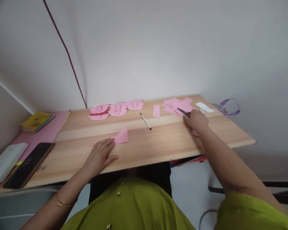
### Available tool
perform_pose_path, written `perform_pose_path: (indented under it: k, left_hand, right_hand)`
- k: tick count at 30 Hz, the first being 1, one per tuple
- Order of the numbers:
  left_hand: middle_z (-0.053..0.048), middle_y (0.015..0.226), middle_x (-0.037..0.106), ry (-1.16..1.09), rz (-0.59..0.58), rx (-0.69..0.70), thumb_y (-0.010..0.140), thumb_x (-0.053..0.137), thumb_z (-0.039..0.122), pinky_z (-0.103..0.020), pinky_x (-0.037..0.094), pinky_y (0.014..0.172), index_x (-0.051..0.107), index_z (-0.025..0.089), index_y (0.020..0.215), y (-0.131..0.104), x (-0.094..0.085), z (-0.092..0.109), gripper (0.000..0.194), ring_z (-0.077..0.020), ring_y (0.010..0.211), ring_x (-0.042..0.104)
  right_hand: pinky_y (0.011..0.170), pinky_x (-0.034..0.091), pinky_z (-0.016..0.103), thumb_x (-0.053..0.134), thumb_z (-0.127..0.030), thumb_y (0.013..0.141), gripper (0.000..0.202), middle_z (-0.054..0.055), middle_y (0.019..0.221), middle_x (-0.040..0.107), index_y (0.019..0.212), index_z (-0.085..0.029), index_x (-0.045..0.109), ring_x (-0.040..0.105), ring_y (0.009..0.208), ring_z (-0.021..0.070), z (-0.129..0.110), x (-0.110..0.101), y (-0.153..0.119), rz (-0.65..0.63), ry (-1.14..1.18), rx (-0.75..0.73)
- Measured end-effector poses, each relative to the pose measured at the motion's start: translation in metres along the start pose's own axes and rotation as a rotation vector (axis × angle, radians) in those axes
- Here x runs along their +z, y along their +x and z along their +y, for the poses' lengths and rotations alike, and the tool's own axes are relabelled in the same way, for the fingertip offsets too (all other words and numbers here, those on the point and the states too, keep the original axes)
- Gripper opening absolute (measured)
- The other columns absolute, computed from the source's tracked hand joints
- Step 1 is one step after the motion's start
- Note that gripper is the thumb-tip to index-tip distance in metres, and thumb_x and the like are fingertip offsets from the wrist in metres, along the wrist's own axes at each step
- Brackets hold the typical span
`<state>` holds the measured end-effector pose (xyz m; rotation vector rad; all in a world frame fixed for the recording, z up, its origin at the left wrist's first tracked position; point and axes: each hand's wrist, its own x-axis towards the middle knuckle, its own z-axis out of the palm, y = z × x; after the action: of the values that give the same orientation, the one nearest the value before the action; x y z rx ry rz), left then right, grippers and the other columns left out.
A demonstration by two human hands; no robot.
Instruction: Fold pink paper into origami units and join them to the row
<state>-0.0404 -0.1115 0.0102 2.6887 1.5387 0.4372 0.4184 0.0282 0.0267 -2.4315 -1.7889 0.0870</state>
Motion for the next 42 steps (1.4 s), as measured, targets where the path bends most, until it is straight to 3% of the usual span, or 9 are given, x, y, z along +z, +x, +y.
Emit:
perform_pose_path:
  k: [8, 12, 15, 20, 24, 26, 30, 34, 42]
  left_hand:
    - [-0.014, 0.135, 0.051, -0.045, 0.004, -0.013, 0.085, 0.052, 0.049, -0.048, 0.034, 0.102, 0.053, 0.017, 0.126, -0.002, 0.002, -0.002, 0.052, -0.0284, 0.126, 0.043]
    - [-0.013, 0.134, 0.052, -0.06, 0.013, -0.011, 0.085, 0.052, 0.049, -0.047, 0.034, 0.102, 0.053, 0.017, 0.126, -0.002, 0.002, -0.002, 0.052, -0.0279, 0.126, 0.043]
    - [-0.013, 0.135, 0.052, -0.065, 0.011, -0.01, 0.085, 0.052, 0.049, -0.047, 0.034, 0.102, 0.052, 0.017, 0.126, -0.002, 0.002, -0.002, 0.052, -0.0277, 0.126, 0.043]
    - [-0.013, 0.134, 0.052, -0.05, 0.021, -0.004, 0.085, 0.051, 0.05, -0.047, 0.035, 0.101, 0.053, 0.017, 0.125, -0.003, 0.004, -0.004, 0.051, -0.0282, 0.125, 0.044]
    - [-0.013, 0.134, 0.052, -0.06, 0.038, 0.001, 0.085, 0.052, 0.048, -0.048, 0.034, 0.101, 0.053, 0.018, 0.125, -0.003, 0.005, -0.004, 0.05, -0.0284, 0.124, 0.044]
    - [-0.013, 0.134, 0.052, -0.066, 0.039, -0.002, 0.085, 0.053, 0.048, -0.048, 0.035, 0.101, 0.054, 0.018, 0.124, -0.003, 0.004, -0.004, 0.05, -0.0285, 0.125, 0.044]
    - [-0.013, 0.134, 0.052, -0.079, 0.035, -0.012, 0.084, 0.053, 0.047, -0.048, 0.035, 0.101, 0.054, 0.018, 0.124, -0.003, 0.003, -0.003, 0.049, -0.0287, 0.124, 0.044]
    - [-0.013, 0.133, 0.053, -0.096, 0.046, -0.019, 0.084, 0.054, 0.046, -0.048, 0.035, 0.101, 0.054, 0.018, 0.124, -0.004, 0.002, -0.002, 0.049, -0.0286, 0.123, 0.045]
    - [-0.013, 0.13, 0.055, -0.127, 0.069, -0.018, 0.083, 0.057, 0.044, -0.049, 0.036, 0.101, 0.056, 0.019, 0.122, -0.005, 0.003, -0.003, 0.047, -0.0286, 0.122, 0.046]
  right_hand:
    - [0.071, 0.035, 0.04, 0.043, -0.036, 0.084, 0.046, 0.029, 0.103, 0.057, 0.107, -0.001, 0.061, 0.057, 0.095, 0.0353, -0.01, 0.001, 0.004, 0.021, -0.162, 0.066]
    - [0.077, 0.036, 0.041, 0.043, -0.036, 0.085, 0.045, 0.027, 0.105, 0.058, 0.107, -0.001, 0.059, 0.056, 0.097, 0.0335, -0.011, 0.0, -0.001, 0.19, -0.227, 0.113]
    - [0.068, 0.036, 0.036, 0.039, -0.032, 0.087, 0.037, 0.023, 0.096, 0.062, 0.098, -0.005, 0.061, 0.058, 0.088, 0.0298, -0.014, -0.016, -0.009, 0.316, -0.184, 0.125]
    - [0.059, 0.037, 0.029, 0.043, -0.027, 0.083, 0.02, 0.011, 0.072, 0.061, 0.076, -0.014, 0.056, 0.053, 0.066, 0.0179, -0.042, -0.053, -0.037, 0.285, 0.353, 0.048]
    - [0.061, 0.048, 0.024, 0.047, -0.024, 0.082, 0.012, 0.002, 0.068, 0.056, 0.073, -0.016, 0.052, 0.053, 0.059, 0.0108, -0.086, -0.05, -0.057, -0.033, 1.184, -0.055]
    - [0.057, 0.049, 0.023, 0.049, -0.024, 0.082, 0.014, 0.001, 0.065, 0.055, 0.071, -0.017, 0.05, 0.052, 0.056, 0.0097, -0.111, -0.036, -0.061, -0.214, 1.337, -0.112]
    - [0.051, 0.049, 0.02, 0.048, -0.027, 0.086, 0.012, 0.004, 0.076, 0.063, 0.08, -0.017, 0.052, 0.057, 0.059, 0.0105, -0.153, -0.002, -0.054, -0.251, 1.203, -0.223]
    - [0.05, 0.048, 0.019, 0.049, -0.027, 0.085, 0.014, 0.005, 0.072, 0.065, 0.079, -0.016, 0.055, 0.06, 0.058, 0.0118, -0.171, 0.02, -0.039, -0.221, 0.955, -0.265]
    - [0.054, 0.048, 0.024, 0.049, -0.025, 0.082, 0.013, 0.006, 0.066, 0.066, 0.076, -0.016, 0.057, 0.062, 0.057, 0.0152, -0.13, 0.024, 0.0, -0.091, 0.877, -0.089]
